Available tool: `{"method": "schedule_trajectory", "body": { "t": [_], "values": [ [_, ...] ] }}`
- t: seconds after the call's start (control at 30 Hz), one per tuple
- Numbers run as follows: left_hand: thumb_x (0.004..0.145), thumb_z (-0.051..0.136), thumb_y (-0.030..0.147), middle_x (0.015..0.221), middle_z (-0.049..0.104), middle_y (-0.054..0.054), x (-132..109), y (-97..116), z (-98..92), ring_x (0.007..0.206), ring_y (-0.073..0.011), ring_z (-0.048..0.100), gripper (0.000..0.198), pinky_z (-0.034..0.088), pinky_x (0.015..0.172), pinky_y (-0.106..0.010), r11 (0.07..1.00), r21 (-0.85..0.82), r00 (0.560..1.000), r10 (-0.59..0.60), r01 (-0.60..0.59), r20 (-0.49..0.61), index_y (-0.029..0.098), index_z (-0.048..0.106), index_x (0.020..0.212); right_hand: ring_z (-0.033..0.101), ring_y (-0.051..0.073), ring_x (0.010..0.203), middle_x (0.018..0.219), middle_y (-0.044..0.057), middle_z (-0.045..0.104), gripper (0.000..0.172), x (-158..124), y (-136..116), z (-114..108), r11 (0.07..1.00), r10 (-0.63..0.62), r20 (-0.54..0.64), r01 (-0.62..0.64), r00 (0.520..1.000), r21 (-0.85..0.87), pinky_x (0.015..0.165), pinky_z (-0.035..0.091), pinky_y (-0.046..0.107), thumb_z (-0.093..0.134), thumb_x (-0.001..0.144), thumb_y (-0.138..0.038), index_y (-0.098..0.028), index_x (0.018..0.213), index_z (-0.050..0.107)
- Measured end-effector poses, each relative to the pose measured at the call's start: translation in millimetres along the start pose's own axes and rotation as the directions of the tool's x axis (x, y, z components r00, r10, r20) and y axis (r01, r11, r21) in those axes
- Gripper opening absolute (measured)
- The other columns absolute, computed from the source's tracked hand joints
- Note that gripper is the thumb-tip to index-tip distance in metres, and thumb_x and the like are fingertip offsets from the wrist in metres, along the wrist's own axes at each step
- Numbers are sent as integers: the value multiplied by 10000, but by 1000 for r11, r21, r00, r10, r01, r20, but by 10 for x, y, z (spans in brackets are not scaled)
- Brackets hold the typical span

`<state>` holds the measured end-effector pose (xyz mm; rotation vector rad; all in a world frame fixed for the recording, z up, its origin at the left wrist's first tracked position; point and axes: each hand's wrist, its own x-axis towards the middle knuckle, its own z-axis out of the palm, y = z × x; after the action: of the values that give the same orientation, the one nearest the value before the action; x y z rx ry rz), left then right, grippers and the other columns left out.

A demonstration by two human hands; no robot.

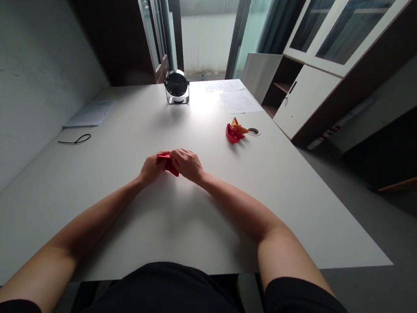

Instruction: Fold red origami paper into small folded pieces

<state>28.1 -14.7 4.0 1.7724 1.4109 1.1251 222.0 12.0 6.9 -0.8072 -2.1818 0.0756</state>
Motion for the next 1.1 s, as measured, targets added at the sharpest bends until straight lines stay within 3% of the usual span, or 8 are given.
{"method": "schedule_trajectory", "body": {
  "t": [0.27,0.43,0.53,0.63,0.77,0.9,1.0,1.1],
  "values": [
    [863,565,223,877,771,-39,-15,56,-2,728,-211,672,403,507,772,-320,974,208,995,100,-91,-31,257,686,1246,558,133,662,834,14,709,189,7,-6,29,958,287,78,-288,955,-2,632,352,236,546,884,-256,-221,1045,638],
    [821,600,202,1100,746,-42,-9,52,5,906,-235,685,537,517,874,-360,993,103,997,67,-64,-29,284,613,1352,558,104,633,769,-13,693,182,16,0,27,897,330,82,-339,940,284,665,411,229,521,877,-230,-218,1008,649],
    [778,593,173,1190,715,-44,19,14,24,1043,-234,664,545,514,943,-367,993,-113,999,39,-38,8,251,640,1315,565,102,630,763,-11,684,173,29,72,51,750,390,128,-395,912,530,641,448,235,537,852,-241,-205,977,652],
    [755,607,195,1203,706,-71,53,-40,40,1065,-233,659,480,527,950,-385,942,-335,999,24,-6,48,202,688,1227,598,117,647,776,11,678,189,52,174,75,493,429,208,-421,879,761,633,504,259,582,801,-255,-178,952,665],
    [721,689,241,1058,739,-77,81,-86,18,957,-232,681,391,555,898,-416,867,-490,994,-44,89,102,181,729,1105,640,137,731,819,35,698,183,70,251,50,317,445,280,-442,850,839,691,546,283,594,747,-217,-161,888,695],
    [746,640,261,1055,734,-90,86,-62,-47,993,-238,679,360,553,925,-442,798,-586,987,-67,141,146,168,722,1084,646,136,755,831,45,709,189,67,257,12,296,444,311,-466,840,834,725,556,289,574,766,-231,-151,868,711],
    [801,606,319,1156,711,-117,80,-51,-67,1057,-255,671,394,547,945,-456,797,-588,982,-30,137,189,164,699,1151,641,129,711,812,41,709,201,59,244,37,361,413,319,-474,853,803,689,551,283,599,795,-288,-154,905,701],
    [815,648,336,1155,712,-118,82,-92,-41,1024,-243,680,400,546,937,-444,820,-565,991,-21,94,133,163,689,1173,624,118,654,720,10,677,158,44,233,96,432,376,299,-451,877,781,645,528,269,613,801,-284,-164,888,667]
  ]
}}
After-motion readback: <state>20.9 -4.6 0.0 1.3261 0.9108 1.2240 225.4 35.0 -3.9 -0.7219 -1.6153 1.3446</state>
